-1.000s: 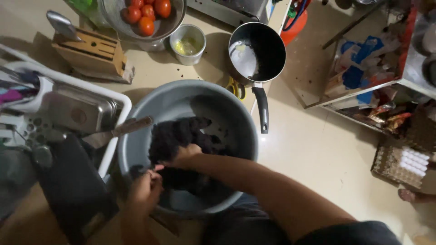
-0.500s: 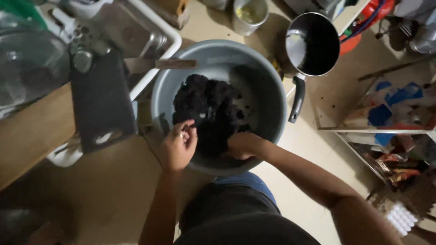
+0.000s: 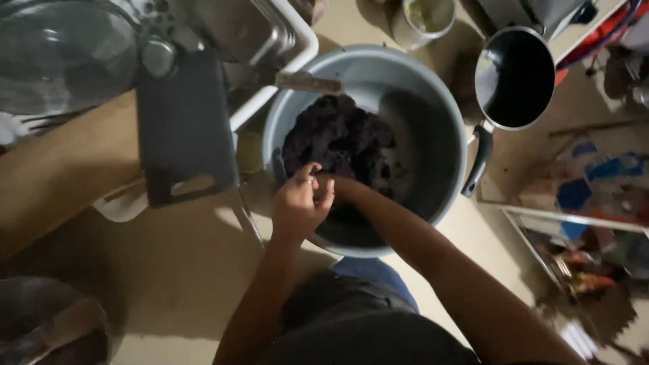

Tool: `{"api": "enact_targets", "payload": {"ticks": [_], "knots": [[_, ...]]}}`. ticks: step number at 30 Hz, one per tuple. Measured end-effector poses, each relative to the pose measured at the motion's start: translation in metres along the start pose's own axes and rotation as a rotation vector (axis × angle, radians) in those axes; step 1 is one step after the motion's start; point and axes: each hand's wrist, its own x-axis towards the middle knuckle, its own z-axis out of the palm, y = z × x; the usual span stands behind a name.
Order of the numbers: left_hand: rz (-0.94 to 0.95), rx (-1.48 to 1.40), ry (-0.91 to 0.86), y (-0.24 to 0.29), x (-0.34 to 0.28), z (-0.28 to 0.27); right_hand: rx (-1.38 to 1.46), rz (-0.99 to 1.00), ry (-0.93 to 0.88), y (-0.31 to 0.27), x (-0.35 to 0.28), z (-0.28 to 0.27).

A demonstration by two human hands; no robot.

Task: The person kneads a large mass of black dough in a bowl using both hands.

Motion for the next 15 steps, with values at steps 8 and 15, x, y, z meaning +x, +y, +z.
{"api": "enact_targets", "payload": {"ticks": [8, 15], "knots": [[-0.147, -0.167, -0.128, -0.017, 0.005, 0.006, -0.547, 0.083, 0.233, -0.269, -0.016, -0.019], [-0.092, -0.211, -0.016, -0.010, 0.008, 0.002, -0.585, 0.356, 0.956, -0.230, -0.128, -0.184]]}}
